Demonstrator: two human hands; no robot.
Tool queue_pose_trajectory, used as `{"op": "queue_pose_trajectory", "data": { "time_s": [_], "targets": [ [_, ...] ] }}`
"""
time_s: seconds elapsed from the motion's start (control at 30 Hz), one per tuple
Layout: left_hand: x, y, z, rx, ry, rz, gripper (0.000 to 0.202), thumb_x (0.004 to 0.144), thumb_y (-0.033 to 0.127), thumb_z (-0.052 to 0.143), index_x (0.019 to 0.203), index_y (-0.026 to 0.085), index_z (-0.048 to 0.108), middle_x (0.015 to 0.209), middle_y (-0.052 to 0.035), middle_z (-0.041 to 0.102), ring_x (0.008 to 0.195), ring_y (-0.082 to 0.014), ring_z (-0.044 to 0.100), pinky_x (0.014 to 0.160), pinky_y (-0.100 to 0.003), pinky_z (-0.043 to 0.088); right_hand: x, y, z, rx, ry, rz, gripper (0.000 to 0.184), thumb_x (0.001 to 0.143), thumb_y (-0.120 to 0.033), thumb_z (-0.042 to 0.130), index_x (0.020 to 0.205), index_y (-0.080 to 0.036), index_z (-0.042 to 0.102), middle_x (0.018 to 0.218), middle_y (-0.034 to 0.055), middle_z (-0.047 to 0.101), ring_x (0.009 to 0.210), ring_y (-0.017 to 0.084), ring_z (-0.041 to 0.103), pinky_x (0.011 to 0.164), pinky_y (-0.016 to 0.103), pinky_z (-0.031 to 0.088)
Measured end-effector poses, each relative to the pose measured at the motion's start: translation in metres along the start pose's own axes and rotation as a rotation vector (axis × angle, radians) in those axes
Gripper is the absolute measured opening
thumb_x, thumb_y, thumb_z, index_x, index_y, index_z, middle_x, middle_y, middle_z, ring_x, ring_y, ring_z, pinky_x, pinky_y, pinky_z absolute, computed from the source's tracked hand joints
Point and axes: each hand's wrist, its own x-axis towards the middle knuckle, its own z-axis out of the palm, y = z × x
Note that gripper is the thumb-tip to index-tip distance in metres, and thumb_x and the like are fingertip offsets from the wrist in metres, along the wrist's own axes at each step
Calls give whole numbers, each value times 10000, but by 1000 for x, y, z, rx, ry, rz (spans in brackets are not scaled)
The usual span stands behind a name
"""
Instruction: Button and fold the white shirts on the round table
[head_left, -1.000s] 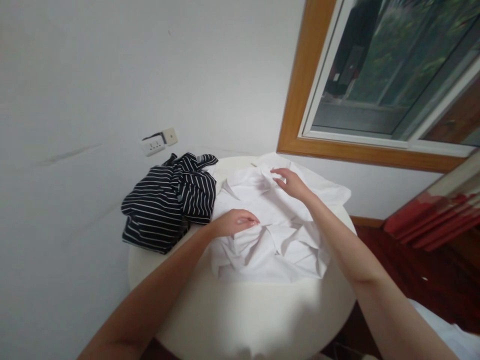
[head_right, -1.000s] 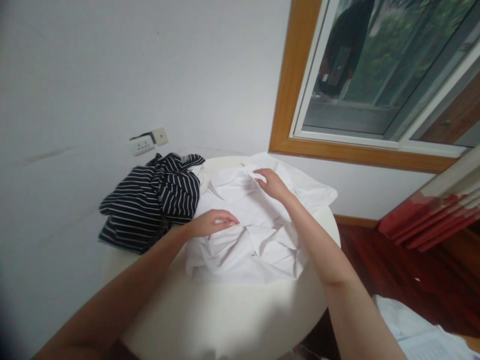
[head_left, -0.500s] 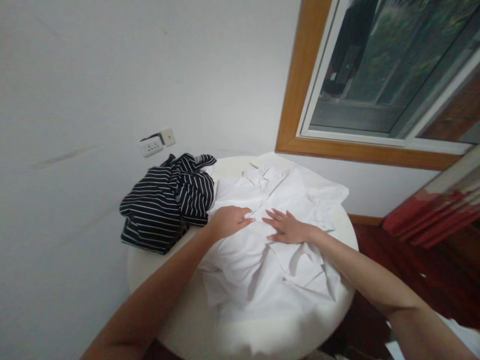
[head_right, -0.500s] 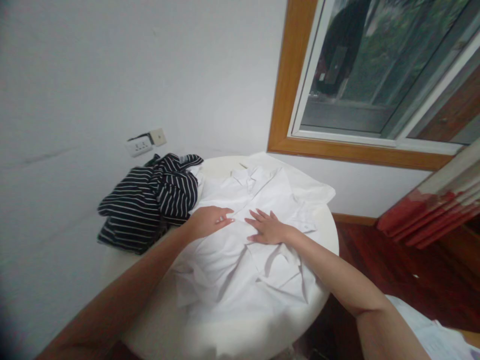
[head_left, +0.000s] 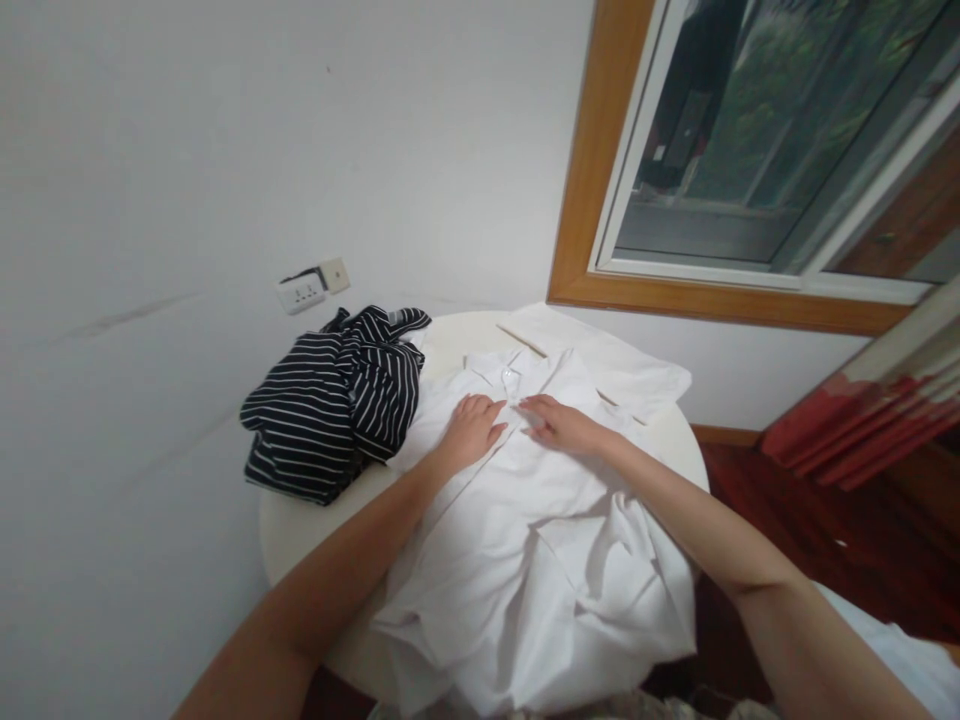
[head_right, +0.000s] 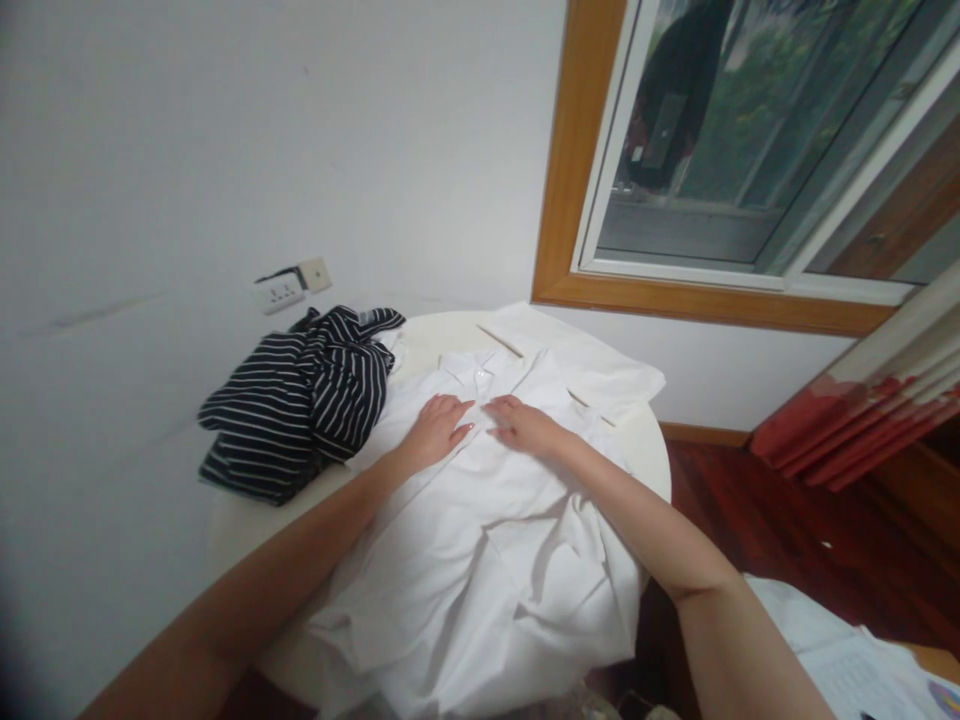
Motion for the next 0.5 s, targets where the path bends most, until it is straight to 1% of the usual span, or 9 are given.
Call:
{"op": "queue_pose_trajectory", "data": {
  "time_s": [0.07, 0.17, 0.23, 0.3, 0.37, 0.4, 0.43, 0.5],
  "targets": [
    [0, 0, -1, -9, -1, -18, 378, 903, 374, 475, 1217, 182, 563, 1065, -110, 557, 1064, -257, 472, 983, -438, 364, 8, 6, 6, -104, -30, 82, 554, 887, -410, 549, 1367, -165, 418, 1283, 162, 504, 1010, 221, 593, 862, 327, 467],
    [-1, 2, -5, -35, -4, -38, 258, 894, 374, 493, 1020, 190, 624, 984, -94, 533, 1000, -250, 466, 896, -403, 405, 12, 7, 10, -205, -64, 170, 582, 842, -491, 596, 1300, -162, 454, 1188, 147, 538, 930, 223, 612, 775, 300, 461],
    [-1, 3, -8, -74, 15, -35, 217, 895, 361, 494, 936, 189, 620, 961, -86, 519, 980, -242, 463, 881, -395, 408, 11, 5, 6, -229, -62, 178, 503, 825, -501, 615, 1185, -162, 523, 1110, 127, 561, 877, 210, 612, 726, 280, 445],
    [0, 3, -10, -148, 55, -35, 195, 894, 345, 495, 911, 190, 612, 946, -77, 513, 963, -232, 468, 886, -394, 408, 8, 4, -2, -217, -52, 164, 377, 819, -484, 630, 1024, -171, 582, 1004, 93, 576, 798, 181, 601, 681, 261, 423],
    [2, 1, -14, -266, 107, -45, 171, 885, 325, 504, 904, 189, 606, 932, -69, 518, 948, -220, 483, 900, -391, 407, 6, 4, -14, -143, -23, 139, 292, 809, -460, 648, 858, -177, 593, 889, 52, 571, 715, 146, 575, 648, 244, 404],
    [3, 0, -17, -341, 136, -52, 160, 880, 314, 504, 894, 189, 603, 929, -66, 524, 945, -214, 492, 907, -388, 407, 4, 5, -21, -78, 1, 127, 286, 800, -453, 655, 789, -178, 579, 840, 33, 561, 680, 130, 560, 636, 237, 399],
    [5, -2, -20, -427, 168, -63, 153, 875, 305, 501, 877, 189, 600, 928, -64, 534, 946, -209, 502, 916, -384, 408, 2, 6, -29, 4, 32, 121, 301, 790, -456, 660, 734, -178, 557, 800, 17, 549, 646, 116, 546, 622, 232, 398],
    [8, -7, -29, -624, 233, -109, 151, 862, 295, 494, 847, 187, 598, 942, -61, 566, 970, -204, 524, 940, -378, 405, -4, 11, -46, 197, 101, 143, 342, 766, -482, 658, 689, -181, 517, 760, -4, 537, 582, 95, 531, 577, 226, 397]
  ]
}}
